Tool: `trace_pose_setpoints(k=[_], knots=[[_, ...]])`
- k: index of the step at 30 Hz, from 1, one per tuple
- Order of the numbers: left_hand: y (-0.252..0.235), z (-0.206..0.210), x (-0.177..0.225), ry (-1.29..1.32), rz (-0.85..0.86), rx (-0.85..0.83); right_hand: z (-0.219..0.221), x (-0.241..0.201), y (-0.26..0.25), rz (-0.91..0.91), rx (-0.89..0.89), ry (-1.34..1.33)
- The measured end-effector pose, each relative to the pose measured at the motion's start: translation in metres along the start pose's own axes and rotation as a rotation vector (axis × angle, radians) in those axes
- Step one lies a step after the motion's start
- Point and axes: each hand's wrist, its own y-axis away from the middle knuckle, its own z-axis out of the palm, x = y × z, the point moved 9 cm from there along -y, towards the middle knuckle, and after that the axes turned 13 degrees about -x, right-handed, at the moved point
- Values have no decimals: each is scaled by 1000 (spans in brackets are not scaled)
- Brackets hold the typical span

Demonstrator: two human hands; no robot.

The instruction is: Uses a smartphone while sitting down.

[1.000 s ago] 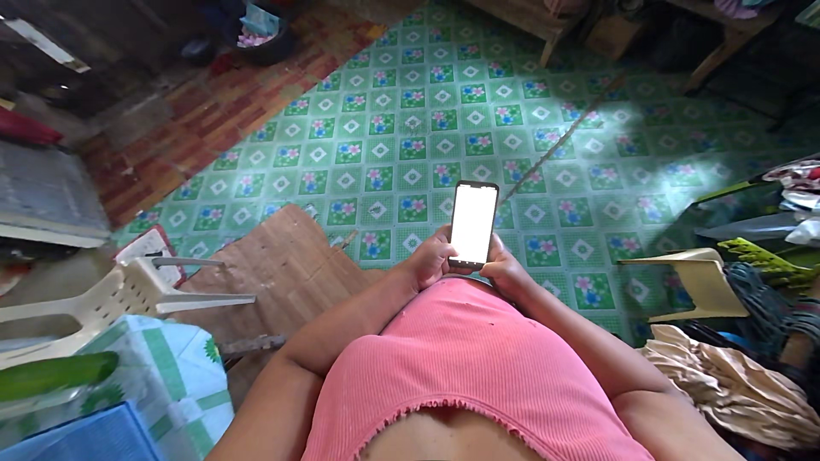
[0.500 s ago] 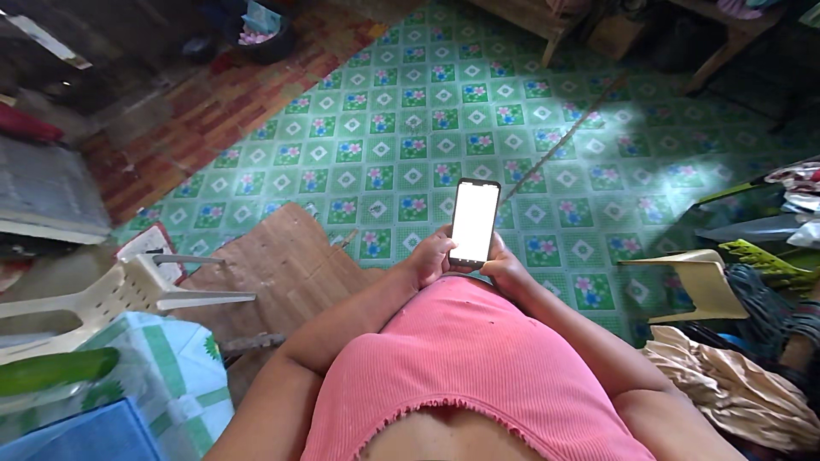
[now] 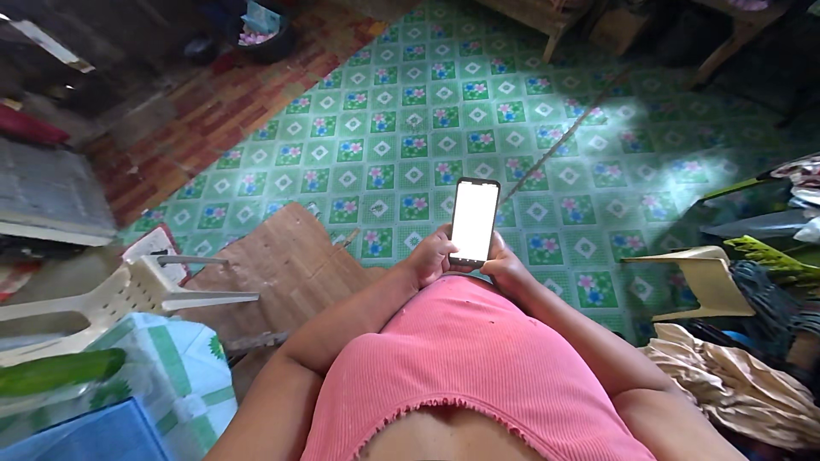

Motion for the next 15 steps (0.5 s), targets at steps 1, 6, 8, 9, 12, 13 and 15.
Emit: trace_pose_setpoints(k=[1, 6, 8, 9, 12, 13, 15], knots=[[0, 0, 0, -4, 4, -4, 0, 0, 0, -1, 2, -1], [0, 0, 1, -3, 17, -16, 0, -1, -1, 0, -1, -4], [0, 0, 1, 12, 18, -3, 0, -1, -1, 1, -2, 5], [1, 0, 1, 14, 16, -1, 0, -1, -1, 0, -3, 8], [1, 0, 0, 14, 16, 1, -1, 0, -1, 2, -3, 7], [1, -1, 0, 16, 18, 4, -1, 0, -1, 1, -3, 9], [0, -1, -1, 15, 17, 15, 0, 0, -1, -3, -7, 10]])
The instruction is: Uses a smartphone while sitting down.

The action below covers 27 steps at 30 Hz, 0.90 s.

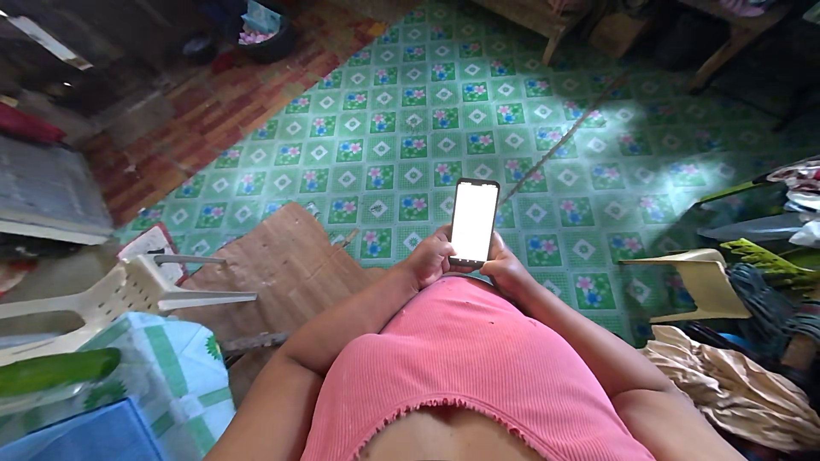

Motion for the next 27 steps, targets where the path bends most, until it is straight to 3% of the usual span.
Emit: trace_pose_setpoints(k=[27], knots=[[2, 5, 1, 28, -16, -50, 3, 1, 2, -4, 11, -11]])
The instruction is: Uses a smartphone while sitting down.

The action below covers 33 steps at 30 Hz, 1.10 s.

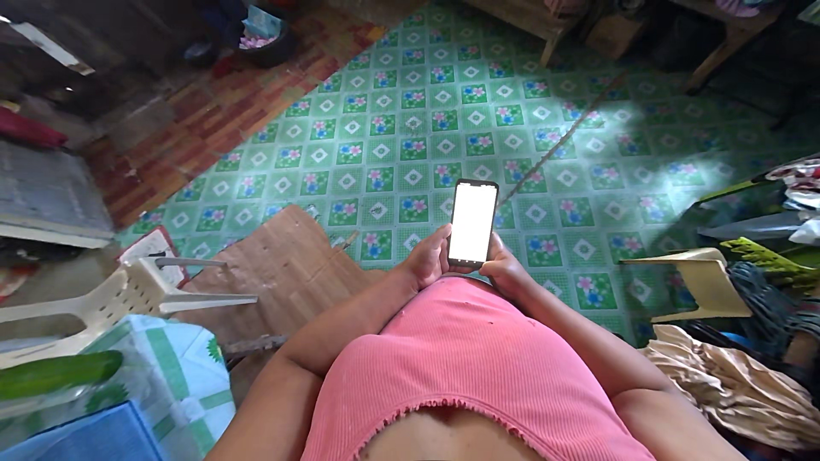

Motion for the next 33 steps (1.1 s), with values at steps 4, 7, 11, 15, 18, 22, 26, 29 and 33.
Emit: trace_pose_setpoints(k=[4, 7, 11, 15, 18, 22, 26, 29, 33], knots=[[0, 0, 1, -1, -5, 8, 0, 0, -1, 10, 1, 3], [0, -1, 2, -4, -2, 11, -1, 1, -3, 13, 1, 8], [0, -1, 2, -8, 10, 3, -2, 1, -4, 3, -4, 9], [-1, 1, 3, -10, 18, -10, -4, 1, -4, 8, 1, 7], [-2, 0, 4, -8, 22, 3, -4, 0, -4, 16, 8, 5], [-3, 1, 2, -18, 11, -20, -4, 1, -4, 3, -5, 4], [-3, 2, 3, -13, 7, -27, -4, 0, -4, -1, -14, 4], [-3, 1, 2, -9, 3, -20, -5, 1, -5, -6, -22, -12], [-3, 1, 2, -9, 0, -11, -6, 3, -5, 3, -18, 1]])
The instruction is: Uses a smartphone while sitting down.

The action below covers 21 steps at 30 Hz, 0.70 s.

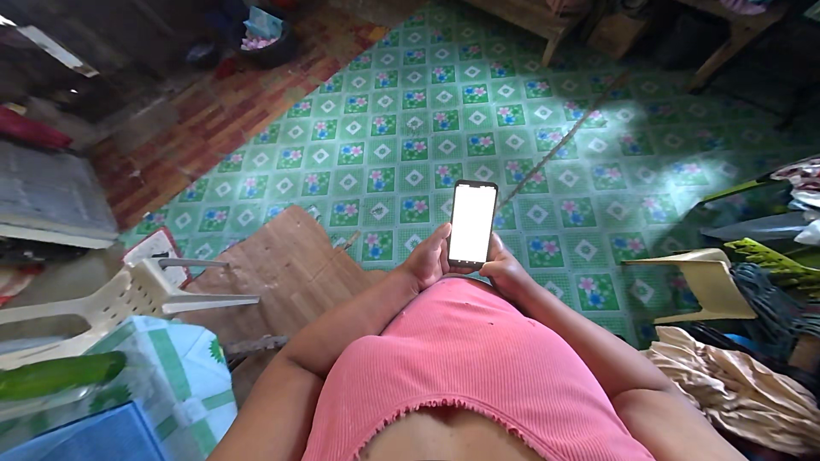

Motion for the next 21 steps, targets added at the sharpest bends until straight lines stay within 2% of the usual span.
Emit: trace_pose_setpoints(k=[16, 21], knots=[[0, -3, -4, -18, 11, 26, 3, -2, 3, -11, -7, -14], [3, -5, -5, -12, -10, 115, 4, 0, 3, -12, -17, -16]])
